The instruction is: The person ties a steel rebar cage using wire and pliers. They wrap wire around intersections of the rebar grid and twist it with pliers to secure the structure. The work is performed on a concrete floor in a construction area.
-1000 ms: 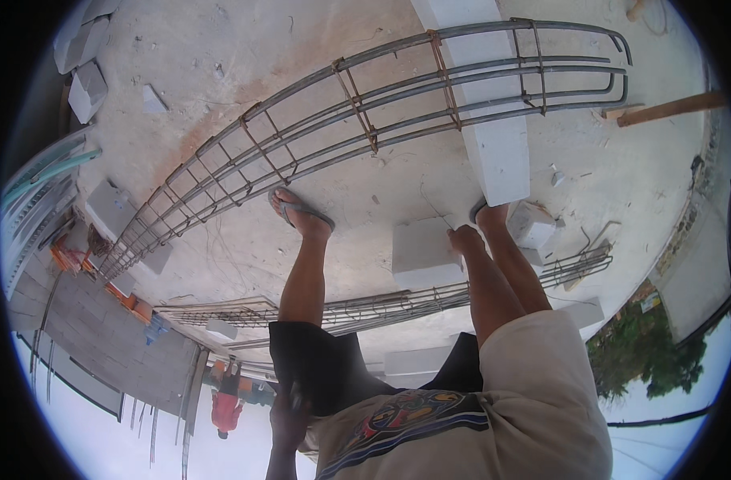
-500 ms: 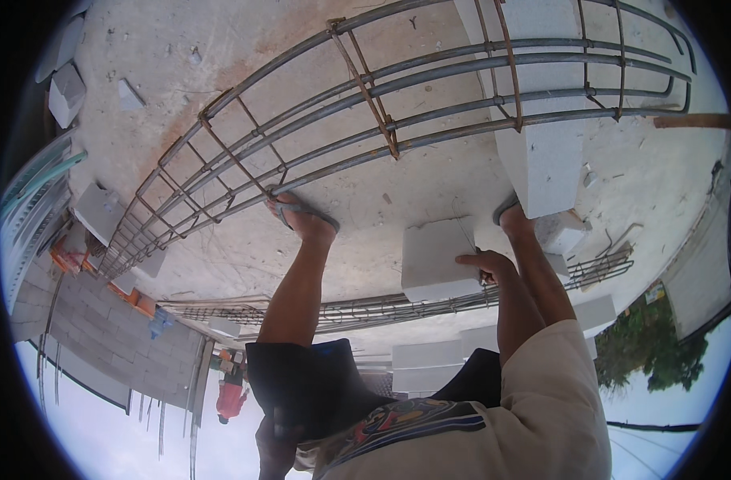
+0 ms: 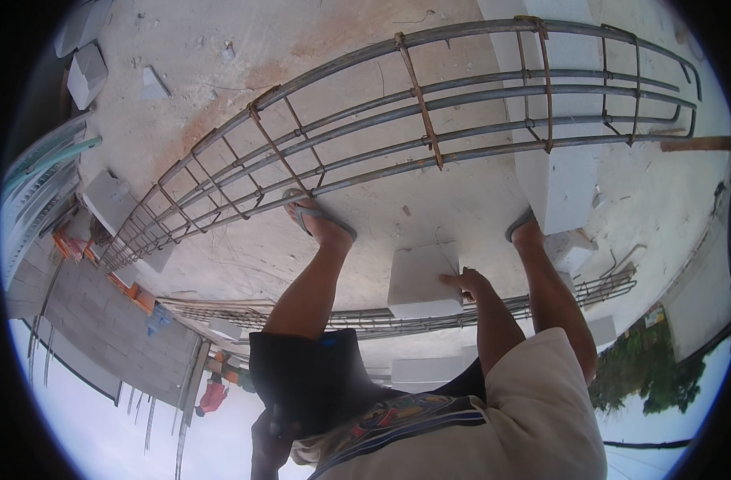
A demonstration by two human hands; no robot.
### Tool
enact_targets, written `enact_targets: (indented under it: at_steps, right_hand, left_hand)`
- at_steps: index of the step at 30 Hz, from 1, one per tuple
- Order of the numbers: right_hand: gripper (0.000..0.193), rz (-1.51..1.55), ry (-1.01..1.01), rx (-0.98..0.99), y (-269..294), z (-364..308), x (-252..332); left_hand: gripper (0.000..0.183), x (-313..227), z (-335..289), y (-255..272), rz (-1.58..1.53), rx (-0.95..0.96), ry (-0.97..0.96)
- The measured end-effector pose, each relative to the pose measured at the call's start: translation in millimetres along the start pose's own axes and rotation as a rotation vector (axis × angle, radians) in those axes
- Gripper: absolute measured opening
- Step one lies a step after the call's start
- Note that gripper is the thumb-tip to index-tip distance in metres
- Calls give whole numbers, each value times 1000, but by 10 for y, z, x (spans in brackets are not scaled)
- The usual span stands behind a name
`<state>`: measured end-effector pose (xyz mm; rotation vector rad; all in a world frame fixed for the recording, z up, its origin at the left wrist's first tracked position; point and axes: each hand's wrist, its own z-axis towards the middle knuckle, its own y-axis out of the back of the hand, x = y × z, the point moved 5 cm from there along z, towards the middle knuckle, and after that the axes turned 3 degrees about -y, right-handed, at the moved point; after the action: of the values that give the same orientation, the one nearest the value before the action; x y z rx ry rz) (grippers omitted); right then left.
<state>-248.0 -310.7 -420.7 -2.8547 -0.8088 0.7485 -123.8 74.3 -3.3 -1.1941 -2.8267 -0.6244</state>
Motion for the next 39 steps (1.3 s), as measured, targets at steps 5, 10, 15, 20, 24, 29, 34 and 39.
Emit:
enact_targets:
  at_steps: [5,10,15,20,24,29,34,39]
  right_hand:
    - [35,-616,232,-351,-68,702,90]
    - [25,-1044,502,-221,-100,-576,1118]
    - [30,-1260,917,-58,-98,-240,1531]
    - [26,-754,549,109,101,-1079,2049]
    - [27,-717,606,52,109,-1140,2270]
    - [28,-669,754,-48,-26,-1560,2377]
    - [27,-688,1092,-196,-155,-2064,2203]
    - [26,-730,1280,-320,-410,-3093,1851]
  left_hand:
    - [41,90,469,716,-39,-246,-224]
    - [49,-447,1644,1333,-193,-548,-338]
    - [44,-1221,2580,1675,-156,-787,-416]
    - [55,-1336,3039,1686,-42,-908,-431]
    - [66,-1299,3033,1686,84,-1153,-402]
    - [56,-1389,2304,1790,-406,-879,-885]
    - [18,-1541,768,1398,-703,190,-1862]
    - [5,-1322,-675,1006,-399,1023,-2203]
